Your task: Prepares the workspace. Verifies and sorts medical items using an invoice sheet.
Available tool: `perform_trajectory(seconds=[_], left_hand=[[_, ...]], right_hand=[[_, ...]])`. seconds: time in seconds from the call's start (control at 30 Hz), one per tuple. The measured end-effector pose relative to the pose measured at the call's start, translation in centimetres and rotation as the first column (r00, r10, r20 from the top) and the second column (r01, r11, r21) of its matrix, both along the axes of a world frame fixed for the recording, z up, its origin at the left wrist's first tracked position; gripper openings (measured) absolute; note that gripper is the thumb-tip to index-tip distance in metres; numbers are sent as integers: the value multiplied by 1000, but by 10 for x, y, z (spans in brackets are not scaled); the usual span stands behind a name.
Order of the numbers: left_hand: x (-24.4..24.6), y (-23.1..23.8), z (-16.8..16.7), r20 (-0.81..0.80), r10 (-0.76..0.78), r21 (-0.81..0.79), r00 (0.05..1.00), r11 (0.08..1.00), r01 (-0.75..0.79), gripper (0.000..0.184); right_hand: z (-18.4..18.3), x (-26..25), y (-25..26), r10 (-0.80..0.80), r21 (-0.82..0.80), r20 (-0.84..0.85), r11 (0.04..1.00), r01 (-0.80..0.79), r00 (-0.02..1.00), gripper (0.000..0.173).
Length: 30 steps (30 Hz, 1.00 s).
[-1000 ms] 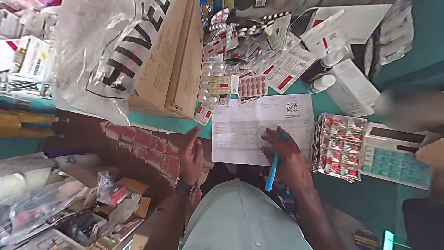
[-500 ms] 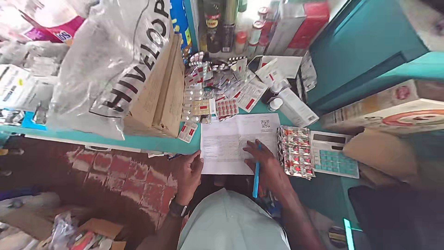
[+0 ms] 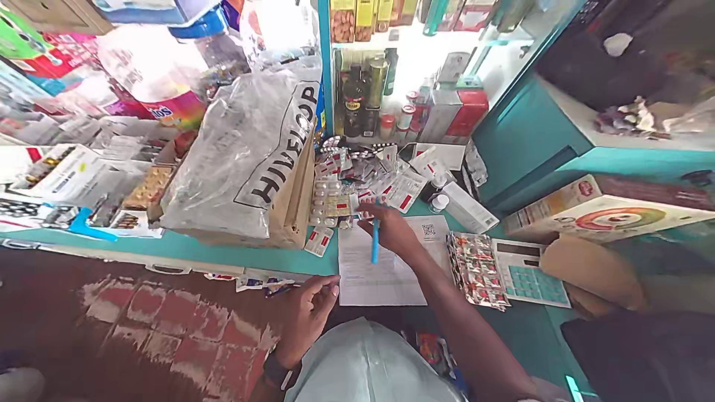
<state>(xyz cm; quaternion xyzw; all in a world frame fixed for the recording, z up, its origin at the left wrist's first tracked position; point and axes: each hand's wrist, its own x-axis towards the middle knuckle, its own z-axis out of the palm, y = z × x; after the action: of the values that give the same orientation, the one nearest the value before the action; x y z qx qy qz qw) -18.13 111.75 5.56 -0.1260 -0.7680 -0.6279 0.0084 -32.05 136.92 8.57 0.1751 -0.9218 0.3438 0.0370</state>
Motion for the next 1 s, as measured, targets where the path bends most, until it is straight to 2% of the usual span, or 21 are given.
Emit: perform_trajectory(seconds=[0.1,0.2,0.4,0.53,0.7,0.9,1.0], left_hand=[[1,-7,5,-28,10,-16,1000,1000,-10,25],[1,-21,7,-50,33,-14,998,999,-34,25],[13,-49,-3,31,150,-27,988,988,-149,27],[16,-54,-13,88,193,-37,977,981,-191,28],[15,-48,-14,111,168,26,979,985,-172,29],[14,-44,-10,120,134,4,984,991,-135,28],[19,-45,-12,131,122,-10,984,992,-122,28]], right_hand=[[-9,-42,-25,58,207,51,976,-67,997,45],[-8,-61,-31,67,292,127,951,-102,990,51],[17,-31,-8,0,291,153,956,-45,988,56],[10,-26,3,16,277,147,959,-57,989,51],[5,-26,4,71,165,48,983,-78,996,46],[-4,-33,-8,85,197,96,975,-103,992,45],[-10,-40,-25,117,59,-20,992,-115,993,42]])
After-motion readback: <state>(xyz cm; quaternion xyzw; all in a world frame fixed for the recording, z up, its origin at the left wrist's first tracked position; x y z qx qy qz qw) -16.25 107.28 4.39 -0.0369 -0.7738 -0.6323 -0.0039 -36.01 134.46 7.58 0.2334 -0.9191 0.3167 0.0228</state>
